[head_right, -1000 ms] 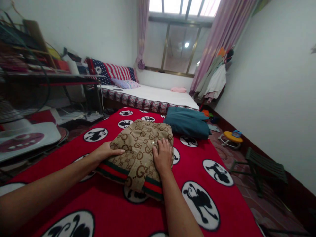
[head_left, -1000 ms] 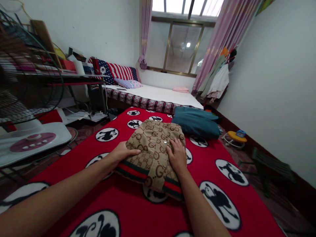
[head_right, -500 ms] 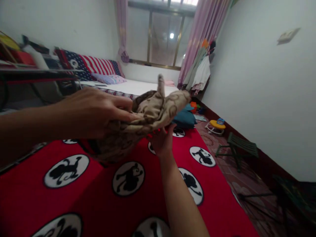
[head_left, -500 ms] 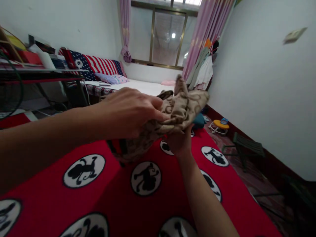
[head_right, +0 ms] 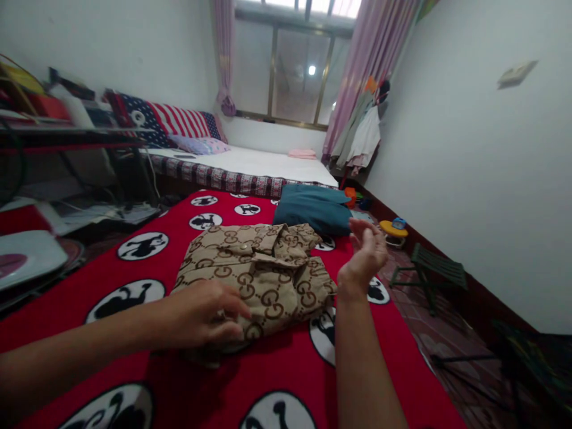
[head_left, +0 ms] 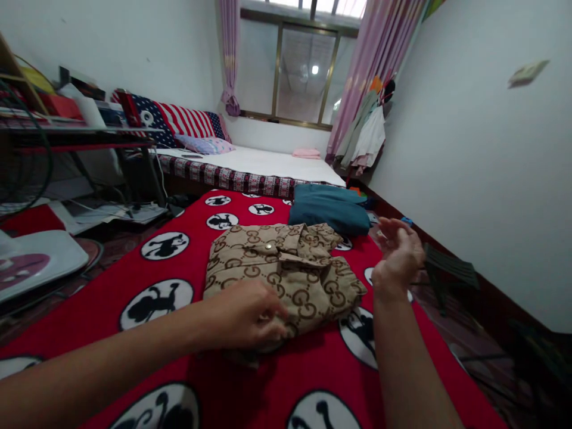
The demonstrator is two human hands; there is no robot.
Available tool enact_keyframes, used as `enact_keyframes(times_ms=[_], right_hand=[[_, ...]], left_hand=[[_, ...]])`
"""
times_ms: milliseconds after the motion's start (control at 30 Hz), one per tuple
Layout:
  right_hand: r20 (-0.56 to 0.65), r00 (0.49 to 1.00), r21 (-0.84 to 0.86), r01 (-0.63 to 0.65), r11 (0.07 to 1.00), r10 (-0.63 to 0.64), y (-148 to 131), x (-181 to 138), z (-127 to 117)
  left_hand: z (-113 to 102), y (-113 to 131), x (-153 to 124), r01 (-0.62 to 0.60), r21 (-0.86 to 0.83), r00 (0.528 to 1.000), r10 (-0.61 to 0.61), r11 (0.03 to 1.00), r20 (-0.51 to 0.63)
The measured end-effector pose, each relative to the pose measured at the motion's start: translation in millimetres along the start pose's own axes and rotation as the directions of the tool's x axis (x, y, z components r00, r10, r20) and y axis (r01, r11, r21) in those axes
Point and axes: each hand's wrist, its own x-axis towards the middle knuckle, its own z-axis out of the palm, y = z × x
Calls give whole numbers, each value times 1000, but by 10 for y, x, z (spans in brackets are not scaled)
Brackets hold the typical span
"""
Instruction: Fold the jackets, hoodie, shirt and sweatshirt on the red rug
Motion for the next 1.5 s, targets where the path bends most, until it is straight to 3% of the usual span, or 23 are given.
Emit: enact_keyframes(times_ms=[33, 100, 133, 200, 233, 300, 433, 567, 633, 800, 1000, 1200, 1300, 1367, 1400, 1433, 1500], right_hand=[[155, 988, -41, 26, 999, -19, -16, -113, 136], [402, 916, -232, 122, 965, -19, 49, -337, 358], [477, 879, -368, 198, 908, 2, 125, -438, 429], [532, 841, -642, 324, 694, 100, 322, -610, 482], [527, 834, -743, 360, 564, 162, 425, -680, 473], [514, 818, -837, 413, 359, 257, 592, -791, 413], [543, 795, -839, 502, 209, 269, 696, -894, 310], [545, 806, -838, 512, 189, 230, 675, -895, 306], [549, 811, -833, 513, 207, 201, 687, -888, 309], [538, 833, -832, 499, 243, 133, 735, -892, 300], [549, 829, -816, 504, 282, 106, 725, -921, 277], [513, 843, -835, 447, 322, 159, 644, -841, 317], [525, 851, -758, 457, 465, 19, 390, -796, 418], [618, 781, -572, 530, 626, -96, 183, -846, 508], [696, 709, -446, 553, 704, -115, 92, -905, 553], [791, 603, -317, 552, 771, -106, 21, -986, 594], [946, 322, -130, 517, 846, -51, -47, -1185, 653]], left_hand=[[-42, -95, 46, 46, -8, 992, -47, 999, -114], [-51, -354, 144, 173, 39, 919, -147, 984, -366], [-12, -504, 185, 256, 70, 861, -195, 964, -470], [140, -803, 232, 445, 84, 740, -313, 892, -596], [239, -935, 238, 536, 62, 689, -395, 842, -608], [439, -1133, 229, 637, 19, 649, -522, 771, -554], [659, -1253, 199, 644, 1, 664, -559, 765, -496], [653, -1209, 195, 635, -7, 654, -542, 773, -528], [635, -1183, 192, 590, 14, 662, -474, 807, -580], [601, -1121, 147, 300, 56, 722, -188, 952, -666], [591, -1042, 21, 152, 18, 680, -91, 988, -728], [568, -1016, -83, 82, 79, 794, -17, 994, -607], [563, -984, -105, 48, 100, 808, 20, 994, -589], [574, -944, -120, 25, 86, 798, 32, 996, -601], [585, -922, -128, 19, 63, 785, 24, 998, -619], [598, -903, -138, 22, 30, 760, 3, 999, -649], [625, -887, -159, 77, -49, 671, -88, 996, -736]])
